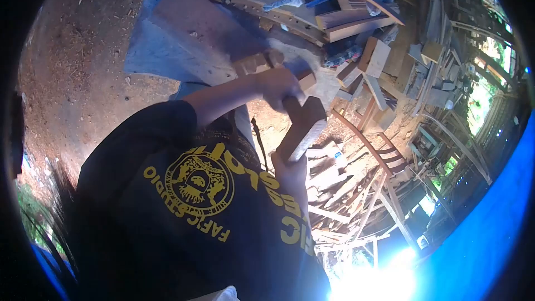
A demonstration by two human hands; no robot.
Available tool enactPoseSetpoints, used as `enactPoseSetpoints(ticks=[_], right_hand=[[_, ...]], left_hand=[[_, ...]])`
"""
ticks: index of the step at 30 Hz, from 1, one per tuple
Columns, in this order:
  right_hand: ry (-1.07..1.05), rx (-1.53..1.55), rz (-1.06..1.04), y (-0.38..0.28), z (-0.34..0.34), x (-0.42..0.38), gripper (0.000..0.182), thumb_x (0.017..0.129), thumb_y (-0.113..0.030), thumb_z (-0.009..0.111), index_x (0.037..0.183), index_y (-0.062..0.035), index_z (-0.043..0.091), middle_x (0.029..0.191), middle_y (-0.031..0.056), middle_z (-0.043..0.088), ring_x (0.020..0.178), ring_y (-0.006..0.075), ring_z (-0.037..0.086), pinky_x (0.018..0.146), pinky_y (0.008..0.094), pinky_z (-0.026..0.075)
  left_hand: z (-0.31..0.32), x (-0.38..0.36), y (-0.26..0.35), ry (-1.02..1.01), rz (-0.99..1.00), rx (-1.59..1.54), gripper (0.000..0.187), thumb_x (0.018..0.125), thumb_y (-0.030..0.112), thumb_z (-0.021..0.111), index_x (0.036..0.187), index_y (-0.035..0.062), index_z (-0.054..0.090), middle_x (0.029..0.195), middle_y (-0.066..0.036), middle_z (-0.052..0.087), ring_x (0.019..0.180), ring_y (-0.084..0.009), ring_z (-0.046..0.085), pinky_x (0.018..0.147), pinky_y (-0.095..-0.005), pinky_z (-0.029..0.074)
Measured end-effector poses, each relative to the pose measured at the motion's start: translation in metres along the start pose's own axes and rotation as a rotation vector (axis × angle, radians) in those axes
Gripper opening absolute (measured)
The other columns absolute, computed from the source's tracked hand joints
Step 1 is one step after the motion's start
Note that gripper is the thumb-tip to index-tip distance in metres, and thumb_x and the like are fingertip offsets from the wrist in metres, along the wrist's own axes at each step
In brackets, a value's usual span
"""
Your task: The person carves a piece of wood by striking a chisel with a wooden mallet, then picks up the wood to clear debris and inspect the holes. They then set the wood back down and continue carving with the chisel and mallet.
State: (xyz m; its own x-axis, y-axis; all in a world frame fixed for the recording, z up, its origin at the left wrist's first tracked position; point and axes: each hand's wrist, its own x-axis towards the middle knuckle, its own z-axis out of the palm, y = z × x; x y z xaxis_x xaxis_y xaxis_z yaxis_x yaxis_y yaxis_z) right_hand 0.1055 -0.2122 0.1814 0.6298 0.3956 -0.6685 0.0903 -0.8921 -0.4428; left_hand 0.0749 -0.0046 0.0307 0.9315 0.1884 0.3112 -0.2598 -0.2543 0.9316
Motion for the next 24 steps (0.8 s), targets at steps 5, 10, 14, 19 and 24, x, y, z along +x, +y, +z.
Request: enactPoseSetpoints(ticks=[5, 10, 14, 19, 24], right_hand=[[-0.204, 0.177, -1.109, 0.020, -0.081, 0.028, 0.020, 0.086, -0.007, 0.043, 0.088, 0.0003, 0.061, 0.062, 0.0021, 0.049, 0.050, 0.0079, 0.040, 0.046, 0.0199, 0.033], [0.050, 0.092, 0.031, -0.040, 0.010, -0.014, 0.036, 0.075, -0.012, 0.063, 0.108, -0.0022, 0.051, 0.100, 0.0057, 0.053, 0.095, 0.0159, 0.050, 0.089, 0.0268, 0.039], [0.164, 0.151, -0.089, 0.015, -0.005, 0.006, 0.016, 0.071, -0.002, 0.067, 0.086, -0.0012, 0.063, 0.078, 0.0034, 0.058, 0.079, 0.0119, 0.055, 0.071, 0.0263, 0.045], [-0.100, 0.017, 0.023, -0.003, -0.004, 0.005, 0.023, 0.083, -0.013, 0.060, 0.102, 0.0007, 0.059, 0.086, 0.0090, 0.059, 0.078, 0.0192, 0.055, 0.076, 0.0306, 0.047], [0.077, 0.452, 0.134, -0.020, 0.009, -0.004, 0.028, 0.074, -0.006, 0.066, 0.100, -0.0007, 0.060, 0.085, 0.0052, 0.059, 0.069, 0.0132, 0.055, 0.064, 0.0266, 0.049]], left_hand=[[-0.009, 0.001, 0.001, 0.003, -0.009, -0.020, 0.020, 0.058, 0.027, 0.069, 0.065, 0.0128, 0.056, 0.063, -0.008, 0.058, 0.066, -0.0319, 0.060, 0.058, -0.0440, 0.044], [-0.011, 0.001, -0.001, -0.025, -0.008, 0.016, 0.020, 0.059, 0.026, 0.069, 0.065, 0.0121, 0.057, 0.063, -0.009, 0.058, 0.066, -0.0312, 0.061, 0.058, -0.0438, 0.044], [-0.009, -0.001, -0.001, 0.058, -0.015, -0.044, 0.020, 0.059, 0.027, 0.070, 0.068, 0.0123, 0.060, 0.064, -0.008, 0.059, 0.066, -0.0305, 0.061, 0.059, -0.0424, 0.045], [-0.006, 0.000, -0.003, -0.008, -0.033, -0.006, 0.021, 0.059, 0.027, 0.070, 0.072, 0.0122, 0.063, 0.066, -0.008, 0.060, 0.068, -0.0305, 0.062, 0.060, -0.0416, 0.046], [-0.022, 0.002, -0.001, 0.025, -0.011, -0.047, 0.022, 0.058, 0.027, 0.071, 0.073, 0.0124, 0.063, 0.067, -0.008, 0.060, 0.069, -0.0306, 0.062, 0.061, -0.0417, 0.046]])
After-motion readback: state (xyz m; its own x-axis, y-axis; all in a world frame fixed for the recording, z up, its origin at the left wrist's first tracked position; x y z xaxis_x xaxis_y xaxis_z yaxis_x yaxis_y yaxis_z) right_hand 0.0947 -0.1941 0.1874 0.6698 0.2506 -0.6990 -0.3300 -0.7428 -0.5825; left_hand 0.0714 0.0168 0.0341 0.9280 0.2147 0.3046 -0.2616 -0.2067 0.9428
